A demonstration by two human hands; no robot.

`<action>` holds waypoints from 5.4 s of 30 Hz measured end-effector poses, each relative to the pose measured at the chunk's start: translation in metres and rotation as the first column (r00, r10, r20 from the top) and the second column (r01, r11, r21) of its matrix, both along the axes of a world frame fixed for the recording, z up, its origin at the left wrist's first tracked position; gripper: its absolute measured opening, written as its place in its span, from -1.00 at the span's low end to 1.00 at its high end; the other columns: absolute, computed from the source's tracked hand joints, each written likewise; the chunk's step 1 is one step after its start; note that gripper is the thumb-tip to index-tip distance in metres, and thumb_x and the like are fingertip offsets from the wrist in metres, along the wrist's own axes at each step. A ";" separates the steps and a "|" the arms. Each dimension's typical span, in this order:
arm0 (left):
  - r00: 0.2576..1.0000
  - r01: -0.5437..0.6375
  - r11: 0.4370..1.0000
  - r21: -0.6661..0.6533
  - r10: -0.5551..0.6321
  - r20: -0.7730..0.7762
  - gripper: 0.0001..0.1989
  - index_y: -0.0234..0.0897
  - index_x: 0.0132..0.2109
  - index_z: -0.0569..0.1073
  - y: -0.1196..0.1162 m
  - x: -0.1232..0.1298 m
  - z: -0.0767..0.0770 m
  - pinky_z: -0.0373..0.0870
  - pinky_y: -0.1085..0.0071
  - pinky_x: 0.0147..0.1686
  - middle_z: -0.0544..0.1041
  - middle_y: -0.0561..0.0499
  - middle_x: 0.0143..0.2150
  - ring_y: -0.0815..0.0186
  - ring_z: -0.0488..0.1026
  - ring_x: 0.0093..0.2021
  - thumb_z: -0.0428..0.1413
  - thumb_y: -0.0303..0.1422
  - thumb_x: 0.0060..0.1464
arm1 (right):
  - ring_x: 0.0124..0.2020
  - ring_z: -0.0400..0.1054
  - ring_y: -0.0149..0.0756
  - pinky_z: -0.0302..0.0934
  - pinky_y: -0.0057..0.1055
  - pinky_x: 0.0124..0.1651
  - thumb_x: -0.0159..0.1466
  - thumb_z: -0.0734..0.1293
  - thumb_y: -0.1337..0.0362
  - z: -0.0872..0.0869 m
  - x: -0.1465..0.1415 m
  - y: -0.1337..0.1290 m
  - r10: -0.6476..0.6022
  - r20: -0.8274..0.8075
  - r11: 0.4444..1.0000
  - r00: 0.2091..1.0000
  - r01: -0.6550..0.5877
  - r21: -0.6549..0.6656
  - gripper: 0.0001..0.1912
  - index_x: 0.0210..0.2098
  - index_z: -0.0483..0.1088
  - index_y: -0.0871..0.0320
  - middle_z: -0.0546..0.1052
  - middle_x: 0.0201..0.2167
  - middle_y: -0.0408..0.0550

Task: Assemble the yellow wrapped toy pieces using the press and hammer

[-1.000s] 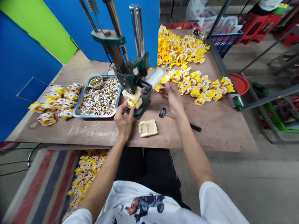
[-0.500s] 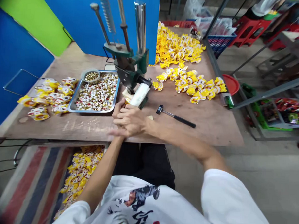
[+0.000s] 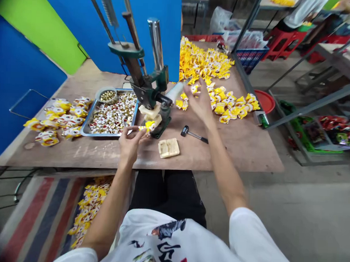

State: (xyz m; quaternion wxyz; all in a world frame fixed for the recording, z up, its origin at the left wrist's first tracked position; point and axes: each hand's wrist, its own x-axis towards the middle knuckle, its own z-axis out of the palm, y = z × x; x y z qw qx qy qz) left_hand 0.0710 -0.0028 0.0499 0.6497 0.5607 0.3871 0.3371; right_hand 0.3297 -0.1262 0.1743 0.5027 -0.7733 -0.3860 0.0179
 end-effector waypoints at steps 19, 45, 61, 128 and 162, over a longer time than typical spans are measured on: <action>0.946 0.303 0.925 -0.230 -0.321 -0.045 -0.34 -0.20 -0.18 0.41 -0.049 -0.009 -0.010 0.25 0.50 -0.65 0.50 0.15 -0.53 0.40 0.38 -0.66 0.52 0.17 -0.09 | 0.06 0.51 -0.11 0.42 -0.19 0.16 0.51 0.44 0.07 -0.124 -0.105 -0.083 0.371 -0.225 0.897 0.901 -0.410 -0.162 -0.72 0.13 0.68 -0.02 0.59 0.00 0.03; 0.351 0.922 0.205 0.329 -0.078 -0.933 -0.67 -0.38 0.02 0.66 0.212 0.006 -0.019 0.46 0.20 0.06 0.56 -0.31 -0.05 -0.03 0.54 0.00 0.04 -0.52 0.25 | -0.04 0.55 -0.14 0.49 -0.25 -0.04 0.58 0.33 0.06 -0.118 -0.090 -0.106 0.145 -0.076 0.969 0.987 -0.157 -0.191 -0.71 0.04 0.63 0.06 0.58 -0.02 0.08; 0.823 0.556 0.694 0.457 -0.383 -0.419 -0.73 -0.26 -0.06 0.62 0.147 -0.020 0.024 0.52 0.24 -0.04 0.59 -0.11 -0.16 0.17 0.55 -0.18 0.30 -0.15 0.25 | -0.01 0.55 -0.12 0.47 -0.23 -0.01 0.58 0.33 0.00 -0.101 -0.093 -0.107 0.150 -0.080 0.980 0.985 -0.159 -0.122 -0.67 0.04 0.63 0.05 0.62 -0.02 0.07; 0.760 0.499 0.566 -0.656 -0.650 0.018 -0.87 -0.42 -0.42 0.63 0.011 0.022 -0.001 0.60 0.48 -0.36 0.57 -0.07 -0.42 0.39 0.51 -0.42 0.44 -0.51 -0.07 | -0.04 0.62 0.00 0.49 -0.13 0.04 0.58 0.27 0.10 -0.076 -0.067 -0.138 0.273 0.084 0.872 0.958 -0.210 -0.443 -0.64 0.25 0.47 0.08 0.69 0.02 0.12; 0.874 -0.270 0.828 0.492 0.425 -0.235 -0.30 -0.30 0.14 0.55 0.134 -0.196 -0.007 0.58 0.29 -0.10 0.62 -0.08 -0.04 0.26 0.57 -0.20 0.51 -0.01 -0.03 | 0.13 0.54 0.45 0.29 0.33 0.31 0.21 0.52 0.11 -0.122 0.062 0.011 0.238 0.219 0.841 0.946 -0.088 -0.533 -0.83 -0.30 0.54 0.03 0.67 -0.18 0.29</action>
